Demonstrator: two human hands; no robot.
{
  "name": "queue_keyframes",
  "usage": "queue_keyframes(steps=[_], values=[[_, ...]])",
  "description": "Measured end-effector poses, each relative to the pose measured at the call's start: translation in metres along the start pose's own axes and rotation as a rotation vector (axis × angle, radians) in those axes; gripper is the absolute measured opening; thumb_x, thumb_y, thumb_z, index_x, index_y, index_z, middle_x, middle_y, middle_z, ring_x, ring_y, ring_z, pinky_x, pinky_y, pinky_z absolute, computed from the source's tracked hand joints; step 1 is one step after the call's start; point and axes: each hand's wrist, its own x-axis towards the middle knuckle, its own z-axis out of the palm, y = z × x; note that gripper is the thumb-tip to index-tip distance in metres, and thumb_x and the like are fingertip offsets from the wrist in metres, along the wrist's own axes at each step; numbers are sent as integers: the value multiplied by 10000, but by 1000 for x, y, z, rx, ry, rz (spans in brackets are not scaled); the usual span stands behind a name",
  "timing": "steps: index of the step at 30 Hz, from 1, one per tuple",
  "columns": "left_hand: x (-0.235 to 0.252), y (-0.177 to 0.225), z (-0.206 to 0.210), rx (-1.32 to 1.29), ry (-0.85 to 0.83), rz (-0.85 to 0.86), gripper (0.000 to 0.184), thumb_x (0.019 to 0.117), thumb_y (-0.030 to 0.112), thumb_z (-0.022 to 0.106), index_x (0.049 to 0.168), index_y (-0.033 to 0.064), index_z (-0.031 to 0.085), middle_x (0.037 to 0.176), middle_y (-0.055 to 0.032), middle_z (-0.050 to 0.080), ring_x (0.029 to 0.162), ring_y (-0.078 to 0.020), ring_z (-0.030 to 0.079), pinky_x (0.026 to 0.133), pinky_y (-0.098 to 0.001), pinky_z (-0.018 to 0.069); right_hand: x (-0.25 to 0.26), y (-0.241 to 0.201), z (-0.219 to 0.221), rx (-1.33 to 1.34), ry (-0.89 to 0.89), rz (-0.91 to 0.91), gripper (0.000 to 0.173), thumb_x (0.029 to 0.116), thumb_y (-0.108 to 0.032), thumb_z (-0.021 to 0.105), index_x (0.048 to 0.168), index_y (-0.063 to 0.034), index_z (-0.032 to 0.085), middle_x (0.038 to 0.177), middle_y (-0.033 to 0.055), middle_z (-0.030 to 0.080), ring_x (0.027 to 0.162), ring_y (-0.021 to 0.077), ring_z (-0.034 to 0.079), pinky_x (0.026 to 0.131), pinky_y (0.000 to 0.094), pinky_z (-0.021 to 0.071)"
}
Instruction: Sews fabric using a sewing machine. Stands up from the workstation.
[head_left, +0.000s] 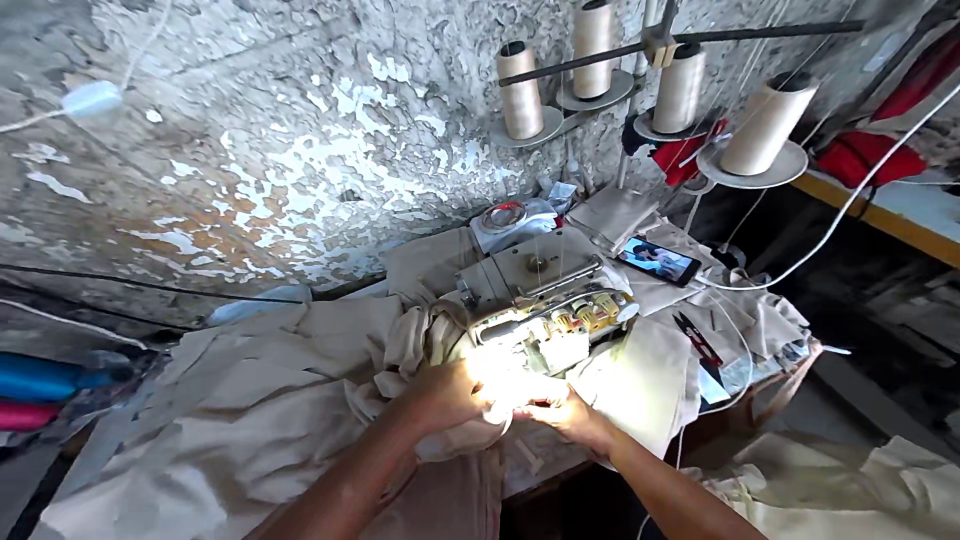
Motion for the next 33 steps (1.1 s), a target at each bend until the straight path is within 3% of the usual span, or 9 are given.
queue_keyframes(steps=[2, 4, 6, 8, 11, 13, 20, 25, 33], values=[[0, 0, -3, -57, 55, 15, 375, 1056, 293, 540, 1141, -28, 714, 1343, -250, 601, 1341, -404, 504, 1122, -603, 343, -1, 0, 0, 14, -2, 14, 173, 946, -119, 685, 892, 31, 751, 960, 50, 711, 918, -27, 616, 872, 156, 500], [-1, -4, -1, -94, 156, 82, 279, 1023, 245, 591, 1046, 13, 744, 1148, -188, 677, 1145, -337, 615, 1063, -583, 389, -3, -1, -1, 14, -6, 14, 159, 941, -111, 687, 905, 27, 756, 973, 46, 717, 935, -32, 627, 889, 154, 513], [-4, -1, -7, -95, 147, 123, 257, 1011, 248, 613, 1037, 41, 764, 1005, -151, 720, 1061, -304, 643, 1135, -606, 264, -4, -2, -1, -16, -11, 20, 170, 927, -136, 712, 886, 22, 758, 970, 43, 723, 930, -42, 618, 891, 151, 499], [-4, 2, -12, -70, 112, 191, 262, 1001, 276, 643, 987, 41, 757, 870, -125, 713, 896, -271, 648, 962, -548, 398, -8, -7, -1, -29, 0, 69, 137, 892, -80, 721, 817, 34, 728, 895, 23, 695, 843, -70, 573, 816, 118, 473], [-5, 9, -16, -185, 12, 224, 269, 1006, 272, 650, 917, 26, 711, 740, -43, 615, 656, -119, 535, 649, -330, 449, -11, -8, -2, -22, 12, 103, 91, 867, 17, 659, 800, 58, 705, 877, 17, 672, 826, -76, 561, 791, 106, 470], [-9, 15, -12, -311, -65, 207, 259, 1008, 261, 653, 922, 19, 688, 725, -11, 574, 606, -63, 476, 574, -262, 410, -13, -6, -3, -41, 19, 92, 86, 868, 20, 660, 831, 58, 727, 893, 34, 697, 845, -67, 591, 810, 113, 490], [-35, 46, 18, -118, 56, 215, 309, 1045, 210, 539, 1070, -66, 676, 993, -260, 685, 993, -428, 663, 867, -587, 483, -17, -2, -2, -288, 62, -16, 112, 863, -13, 681, 888, 45, 774, 930, 140, 743, 888, 92, 679, 860, 246, 542], [-31, 68, 90, 88, 601, 197, 175, 922, 136, 639, 859, -2, 726, 778, -156, 706, 784, -336, 716, 754, -510, 532, -25, 2, 3, -558, 121, -226, 186, 881, -69, 639, 955, -60, 809, 985, 113, 778, 926, 242, 752, 824, 447, 601], [-9, 72, 117, 223, 891, 79, 89, 842, 136, 709, 809, 65, 752, 710, -77, 704, 698, -266, 712, 858, -536, 521, -29, 9, 11, -794, 220, -411, 217, 919, -139, 594, 870, -102, 803, 961, 67, 791, 806, 208, 758, 684, 361, 601]])
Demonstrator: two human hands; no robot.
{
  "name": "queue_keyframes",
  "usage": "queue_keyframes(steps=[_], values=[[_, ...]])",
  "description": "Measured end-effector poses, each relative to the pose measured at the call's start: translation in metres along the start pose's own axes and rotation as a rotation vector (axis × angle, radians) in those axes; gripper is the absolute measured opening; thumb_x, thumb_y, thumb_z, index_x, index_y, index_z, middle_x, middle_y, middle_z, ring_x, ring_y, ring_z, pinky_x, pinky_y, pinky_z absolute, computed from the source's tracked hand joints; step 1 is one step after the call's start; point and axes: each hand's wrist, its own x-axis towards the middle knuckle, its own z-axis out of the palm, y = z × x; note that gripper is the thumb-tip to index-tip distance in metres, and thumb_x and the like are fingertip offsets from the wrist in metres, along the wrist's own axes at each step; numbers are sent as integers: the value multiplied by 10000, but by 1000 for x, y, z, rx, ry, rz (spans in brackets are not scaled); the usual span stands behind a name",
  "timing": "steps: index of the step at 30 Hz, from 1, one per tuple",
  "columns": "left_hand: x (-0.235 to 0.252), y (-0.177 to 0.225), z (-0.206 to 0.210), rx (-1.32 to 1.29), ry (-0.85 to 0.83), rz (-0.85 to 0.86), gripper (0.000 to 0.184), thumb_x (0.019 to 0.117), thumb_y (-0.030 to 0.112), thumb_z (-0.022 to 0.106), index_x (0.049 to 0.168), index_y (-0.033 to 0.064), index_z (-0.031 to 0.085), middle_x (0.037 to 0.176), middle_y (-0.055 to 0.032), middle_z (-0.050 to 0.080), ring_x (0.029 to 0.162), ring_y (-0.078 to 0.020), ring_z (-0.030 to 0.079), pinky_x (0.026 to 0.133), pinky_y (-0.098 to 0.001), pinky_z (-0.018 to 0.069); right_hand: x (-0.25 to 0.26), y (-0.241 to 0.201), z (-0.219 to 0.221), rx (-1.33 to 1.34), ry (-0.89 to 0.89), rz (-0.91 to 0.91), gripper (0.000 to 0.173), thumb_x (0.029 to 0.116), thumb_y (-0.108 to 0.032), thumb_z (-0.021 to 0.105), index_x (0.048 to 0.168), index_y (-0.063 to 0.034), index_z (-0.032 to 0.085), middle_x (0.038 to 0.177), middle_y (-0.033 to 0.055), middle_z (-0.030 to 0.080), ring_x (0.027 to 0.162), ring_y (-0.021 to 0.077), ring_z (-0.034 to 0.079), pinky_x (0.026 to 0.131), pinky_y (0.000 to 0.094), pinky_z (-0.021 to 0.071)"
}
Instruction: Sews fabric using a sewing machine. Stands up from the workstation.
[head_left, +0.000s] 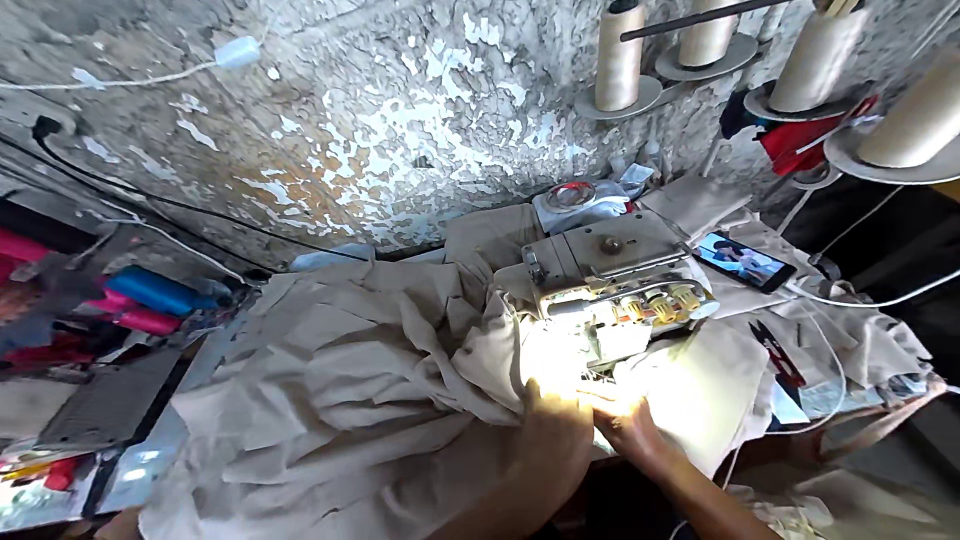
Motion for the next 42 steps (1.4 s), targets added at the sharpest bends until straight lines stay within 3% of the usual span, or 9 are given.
queue_keyframes(steps=[6, 11, 15, 18, 21, 24, 26, 31, 42], values=[[11, -13, 12, -54, 96, -46, 175, 888, 199, 673, 789, 83, 759, 745, -89, 720, 784, -318, 725, 942, -646, 457, 9, -1, -1, -97, -25, 61, 201, 902, -151, 612, 828, -63, 777, 803, 110, 751, 721, 264, 742, 607, 434, 587], [14, -42, 27, -279, 152, -17, 158, 898, 227, 690, 830, 115, 778, 835, -77, 743, 905, -327, 729, 1093, -760, 282, 20, 5, 0, -95, -24, 60, 178, 920, -135, 632, 928, -73, 798, 856, 122, 765, 747, 289, 750, 624, 463, 594], [16, -74, 46, -465, 180, -57, 258, 954, 299, 657, 914, 80, 786, 1064, -109, 756, 1090, -307, 699, 1048, -653, 430, 21, 4, 0, -30, -70, 93, 187, 950, -164, 665, 1058, -83, 795, 966, 116, 779, 848, 278, 765, 720, 468, 620], [24, -90, 57, -520, 164, -126, 251, 918, 249, 697, 982, 19, 773, 1190, -160, 726, 1152, -354, 666, 1017, -591, 483, 19, -5, -19, -13, -114, 198, 210, 961, -186, 664, 1081, -75, 795, 1014, 105, 780, 899, 257, 762, 776, 451, 616], [35, -94, 61, -520, 158, -161, 295, 928, 208, 699, 1105, -24, 748, 1223, -191, 709, 1152, -380, 667, 1001, -591, 495, 6, -2, -50, -99, -44, 306, 196, 938, -102, 650, 1049, -11, 783, 1065, 165, 763, 948, 324, 752, 826, 491, 604], [42, -96, 60, -539, 167, -216, 266, 927, 102, 711, 1147, -47, 720, 1206, -224, 698, 1115, -394, 675, 954, -588, 521, -17, 25, -81, -179, 123, 444, 206, 931, -23, 637, 1080, 42, 764, 1138, 188, 745, 1034, 300, 739, 889, 419, 609], [47, -97, 62, -537, 177, -254, 247, 900, 42, 725, 1137, -28, 722, 1206, -208, 693, 1125, -376, 667, 959, -576, 527, -29, 40, -110, -265, 126, 545, 232, 984, -73, 612, 1140, 39, 742, 1193, 206, 720, 1093, 326, 712, 929, 447, 591], [43, -88, 65, -529, 255, -354, 248, 887, -32, 685, 1133, -40, 718, 1246, -212, 679, 1162, -367, 659, 975, -548, 530, -41, 80, -158, -550, -1, 751, 271, 1042, -87, 547, 1194, 73, 705, 1263, 323, 650, 1187, 548, 605, 990, 699, 451], [-12, -48, 84, -653, 524, -415, 200, 855, 109, 762, 958, -62, 746, 1204, -259, 683, 1178, -378, 651, 1008, -502, 523, -24, 90, -171, -724, -365, 1066, 385, 1066, -96, 495, 1423, 40, 551, 1359, 375, 557, 1242, 587, 541, 992, 736, 417]])
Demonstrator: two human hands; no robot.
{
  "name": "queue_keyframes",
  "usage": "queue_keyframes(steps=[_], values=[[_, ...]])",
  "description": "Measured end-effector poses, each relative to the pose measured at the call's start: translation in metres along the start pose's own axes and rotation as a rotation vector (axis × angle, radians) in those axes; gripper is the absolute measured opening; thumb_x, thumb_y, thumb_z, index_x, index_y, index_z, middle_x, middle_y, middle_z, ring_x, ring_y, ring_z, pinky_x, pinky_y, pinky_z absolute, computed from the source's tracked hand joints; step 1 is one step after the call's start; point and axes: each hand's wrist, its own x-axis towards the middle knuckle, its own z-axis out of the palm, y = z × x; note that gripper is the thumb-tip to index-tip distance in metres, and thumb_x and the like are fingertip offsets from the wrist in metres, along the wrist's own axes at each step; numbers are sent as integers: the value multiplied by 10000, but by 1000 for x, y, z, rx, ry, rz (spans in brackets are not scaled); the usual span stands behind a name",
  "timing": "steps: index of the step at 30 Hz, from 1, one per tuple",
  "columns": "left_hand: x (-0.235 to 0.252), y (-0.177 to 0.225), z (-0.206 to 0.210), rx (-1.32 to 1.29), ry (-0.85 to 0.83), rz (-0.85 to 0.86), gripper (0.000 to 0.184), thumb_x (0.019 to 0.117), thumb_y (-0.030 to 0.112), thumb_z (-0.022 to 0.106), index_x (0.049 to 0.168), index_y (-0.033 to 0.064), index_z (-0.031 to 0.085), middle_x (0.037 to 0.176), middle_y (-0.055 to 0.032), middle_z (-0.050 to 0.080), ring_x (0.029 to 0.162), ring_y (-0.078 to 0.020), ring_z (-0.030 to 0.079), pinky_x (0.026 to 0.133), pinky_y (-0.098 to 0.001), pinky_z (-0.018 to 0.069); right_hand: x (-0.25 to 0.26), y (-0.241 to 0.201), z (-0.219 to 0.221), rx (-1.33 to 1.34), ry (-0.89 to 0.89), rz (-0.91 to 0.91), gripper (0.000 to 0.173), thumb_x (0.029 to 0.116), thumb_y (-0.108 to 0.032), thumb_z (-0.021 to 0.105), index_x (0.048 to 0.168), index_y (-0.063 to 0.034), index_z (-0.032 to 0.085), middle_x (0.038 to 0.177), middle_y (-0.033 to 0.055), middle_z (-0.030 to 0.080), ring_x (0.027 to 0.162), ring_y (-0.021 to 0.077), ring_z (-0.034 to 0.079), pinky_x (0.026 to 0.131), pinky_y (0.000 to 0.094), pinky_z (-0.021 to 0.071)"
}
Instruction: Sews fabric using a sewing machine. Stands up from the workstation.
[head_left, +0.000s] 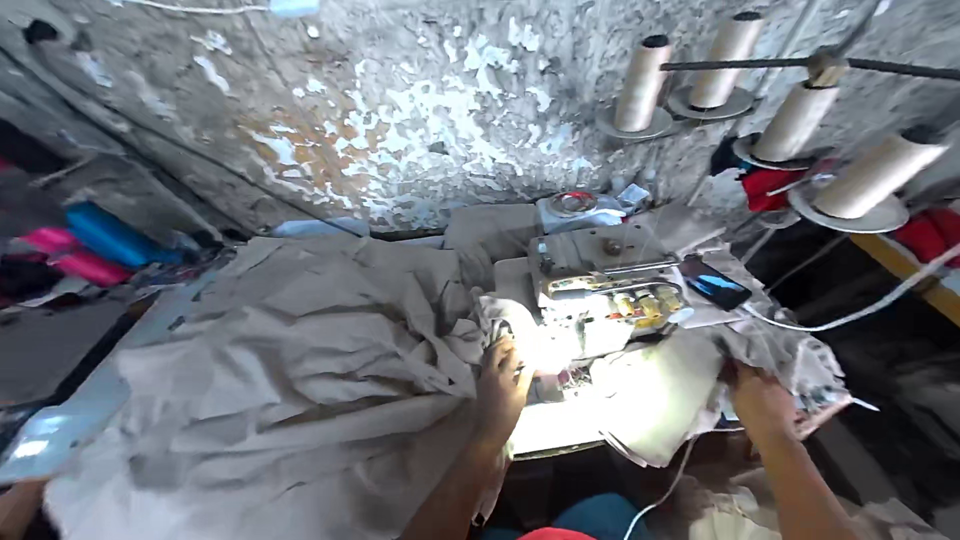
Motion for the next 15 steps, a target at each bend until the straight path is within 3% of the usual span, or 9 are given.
queue_keyframes(steps=[3, 6, 8, 10, 12, 14, 15], values=[[-11, 2, -4, -81, -25, -19, 232, 865, 162, 762, 949, -54, 749, 1312, -293, 616, 1231, -374, 609, 1043, -460, 502, -1, -3, -8, 45, -12, 89, 410, 1083, -157, 468, 1444, 30, 523, 1381, 348, 557, 1242, 556, 560, 1005, 701, 436], [-15, 1, -9, -140, -59, -60, 207, 843, 120, 743, 885, -82, 725, 1395, -333, 548, 1297, -423, 550, 1067, -503, 460, -12, 2, -5, 211, 164, 85, 387, 1082, -91, 403, 1407, 54, 554, 1361, 336, 579, 1223, 523, 589, 1032, 650, 442], [-13, 4, -13, -200, -81, -128, 191, 839, 93, 742, 823, -89, 685, 1438, -333, 504, 1334, -365, 527, 1055, -422, 481, -26, 3, 3, 401, 309, 28, 364, 1076, -68, 409, 1353, 83, 591, 1311, 331, 612, 1171, 480, 631, 1018, 596, 475], [-9, 10, -17, -288, -101, -211, 183, 847, 80, 720, 814, -90, 663, 1494, -314, 451, 1379, -294, 484, 1064, -344, 463, -41, -1, 8, 601, 364, -14, 343, 1072, -71, 417, 1300, 92, 614, 1194, 293, 653, 938, 361, 685, 855, 500, 552], [-3, 13, -23, -369, -131, -288, 180, 858, 91, 703, 814, -72, 641, 1531, -283, 415, 1407, -233, 445, 1069, -291, 444, -54, -10, 10, 776, 334, -26, 335, 1076, -98, 416, 1273, 68, 631, 1067, 193, 663, 749, 183, 609, 699, 352, 520], [0, 13, -26, -417, -147, -319, 177, 860, 91, 711, 819, -67, 642, 1541, -280, 403, 1414, -224, 438, 1069, -289, 447, -64, -20, 14, 897, 290, -95, 319, 1058, -148, 492, 1268, 45, 635, 990, 102, 664, 702, 59, 570, 641, 234, 493], [0, 13, -26, -419, -149, -323, 176, 856, 92, 715, 815, -64, 644, 1541, -278, 402, 1411, -223, 439, 1068, -288, 450, -69, -26, 16, 924, 271, -151, 326, 1017, -139, 579, 1271, 57, 635, 1020, 126, 686, 762, 81, 607, 688, 252, 518]])
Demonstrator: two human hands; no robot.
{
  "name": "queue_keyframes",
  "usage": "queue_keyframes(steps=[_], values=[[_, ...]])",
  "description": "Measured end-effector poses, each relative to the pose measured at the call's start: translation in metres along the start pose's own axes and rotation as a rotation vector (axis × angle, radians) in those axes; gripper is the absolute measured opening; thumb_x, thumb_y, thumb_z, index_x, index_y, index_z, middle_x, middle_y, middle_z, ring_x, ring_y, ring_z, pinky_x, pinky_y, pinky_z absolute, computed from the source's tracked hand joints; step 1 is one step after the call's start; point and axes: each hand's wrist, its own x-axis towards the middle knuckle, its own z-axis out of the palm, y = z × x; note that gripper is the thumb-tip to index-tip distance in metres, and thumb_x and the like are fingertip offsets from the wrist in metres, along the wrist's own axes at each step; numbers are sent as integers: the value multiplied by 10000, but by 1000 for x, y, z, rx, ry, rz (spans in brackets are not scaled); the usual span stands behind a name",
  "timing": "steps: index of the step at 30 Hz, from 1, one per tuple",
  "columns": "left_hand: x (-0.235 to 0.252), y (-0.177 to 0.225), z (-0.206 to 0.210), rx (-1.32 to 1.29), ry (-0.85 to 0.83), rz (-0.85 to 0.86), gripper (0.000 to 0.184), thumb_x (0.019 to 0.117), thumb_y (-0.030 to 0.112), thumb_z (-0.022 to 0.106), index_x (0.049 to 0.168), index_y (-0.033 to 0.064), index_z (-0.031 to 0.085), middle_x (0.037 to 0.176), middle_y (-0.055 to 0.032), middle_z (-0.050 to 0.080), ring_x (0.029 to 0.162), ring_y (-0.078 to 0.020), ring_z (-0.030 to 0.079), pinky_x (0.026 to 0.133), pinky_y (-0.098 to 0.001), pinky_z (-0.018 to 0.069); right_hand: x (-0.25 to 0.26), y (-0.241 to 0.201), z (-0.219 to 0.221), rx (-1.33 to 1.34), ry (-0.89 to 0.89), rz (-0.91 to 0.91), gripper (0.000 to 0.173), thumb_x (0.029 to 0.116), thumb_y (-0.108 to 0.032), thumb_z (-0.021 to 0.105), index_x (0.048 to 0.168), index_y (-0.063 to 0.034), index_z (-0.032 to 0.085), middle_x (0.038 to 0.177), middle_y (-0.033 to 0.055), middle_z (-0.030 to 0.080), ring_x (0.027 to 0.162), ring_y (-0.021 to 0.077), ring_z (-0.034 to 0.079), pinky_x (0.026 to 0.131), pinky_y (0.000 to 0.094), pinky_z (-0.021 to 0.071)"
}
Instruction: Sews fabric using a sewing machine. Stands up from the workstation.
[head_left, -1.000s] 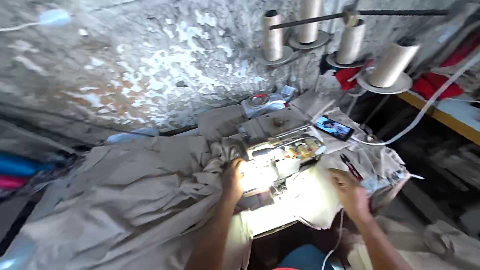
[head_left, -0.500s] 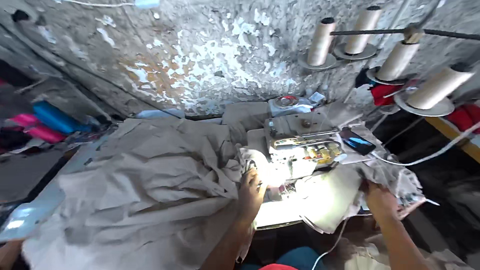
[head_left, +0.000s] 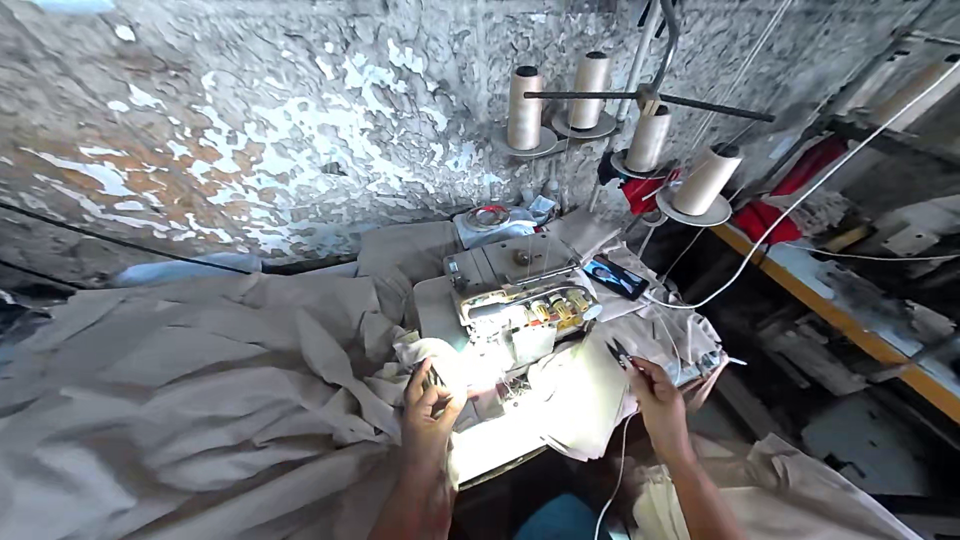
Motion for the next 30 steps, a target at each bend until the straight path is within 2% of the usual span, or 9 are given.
queue_keyframes(steps=[2, 4, 9, 13, 18, 24, 26, 28, 30], values=[[-1, 1, 1, -3, -8, -5, 175, 855, 95, 717, 809, -58, 646, 1552, -277, 387, 1437, -231, 406, 1100, -304, 416, -11, -10, 14, 5, -74, -80, 359, 934, -111, 695, 1242, 69, 652, 1042, 159, 700, 852, 134, 655, 779, 280, 554], [-1, 4, 2, -12, -7, -7, 175, 857, 93, 725, 827, -69, 666, 1550, -287, 377, 1426, -224, 410, 1094, -288, 419, -21, -25, 32, -46, -124, -190, 334, 907, -132, 721, 1187, 51, 706, 1031, 167, 722, 862, 156, 684, 792, 276, 569], [-3, 1, 5, 20, 8, -10, 202, 860, 120, 759, 879, -74, 707, 1533, -293, 391, 1379, -229, 453, 1083, -290, 429, -31, -62, 80, -215, -165, -542, 284, 876, -189, 700, 1077, -4, 775, 853, 152, 721, 659, 251, 681, 586, 415, 561], [-2, -1, 4, 21, 2, -15, 194, 856, 119, 758, 875, -68, 714, 1525, -285, 400, 1343, -204, 484, 1056, -271, 448, -28, -79, 115, -307, -169, -700, 243, 907, -191, 689, 1046, -17, 786, 822, 154, 734, 675, 313, 722, 565, 472, 578], [-2, 1, 3, 25, -18, -23, 188, 856, 120, 758, 872, -62, 716, 1539, -293, 377, 1377, -229, 449, 1084, -295, 423, -27, -90, 143, -359, -179, -713, 205, 935, -165, 667, 990, -8, 788, 828, 171, 747, 705, 358, 741, 556, 522, 570], [-3, 9, -6, -34, -90, -72, 146, 872, 81, 724, 867, -63, 700, 1541, -249, 405, 1433, -224, 392, 1134, -321, 375, -32, -80, 140, -199, -181, -669, 216, 943, -162, 643, 1014, -27, 794, 879, 128, 768, 736, 281, 751, 607, 468, 594], [-10, 21, -27, -191, -167, -40, 123, 900, 105, 655, 865, -13, 658, 1448, -161, 541, 1367, -172, 487, 1106, -331, 425, -33, -70, 120, -115, -179, -599, 241, 935, -185, 663, 1066, -20, 782, 883, 119, 759, 738, 222, 729, 658, 400, 598], [-22, 42, -65, -428, -247, 124, 138, 943, 188, 588, 902, 128, 705, 1255, -57, 703, 1210, -149, 633, 1035, -341, 512, -29, -52, 90, -53, -143, -516, 283, 917, -159, 688, 1120, 29, 747, 924, 150, 737, 752, 174, 691, 700, 316, 587], [-29, 66, -115, -571, -360, 295, 193, 975, 348, 614, 1025, 242, 768, 1131, 38, 753, 1105, -122, 691, 1010, -345, 544, -19, -29, 53, -62, -81, -369, 341, 953, -137, 669, 1208, 90, 688, 1028, 231, 719, 829, 236, 700, 776, 377, 593]])
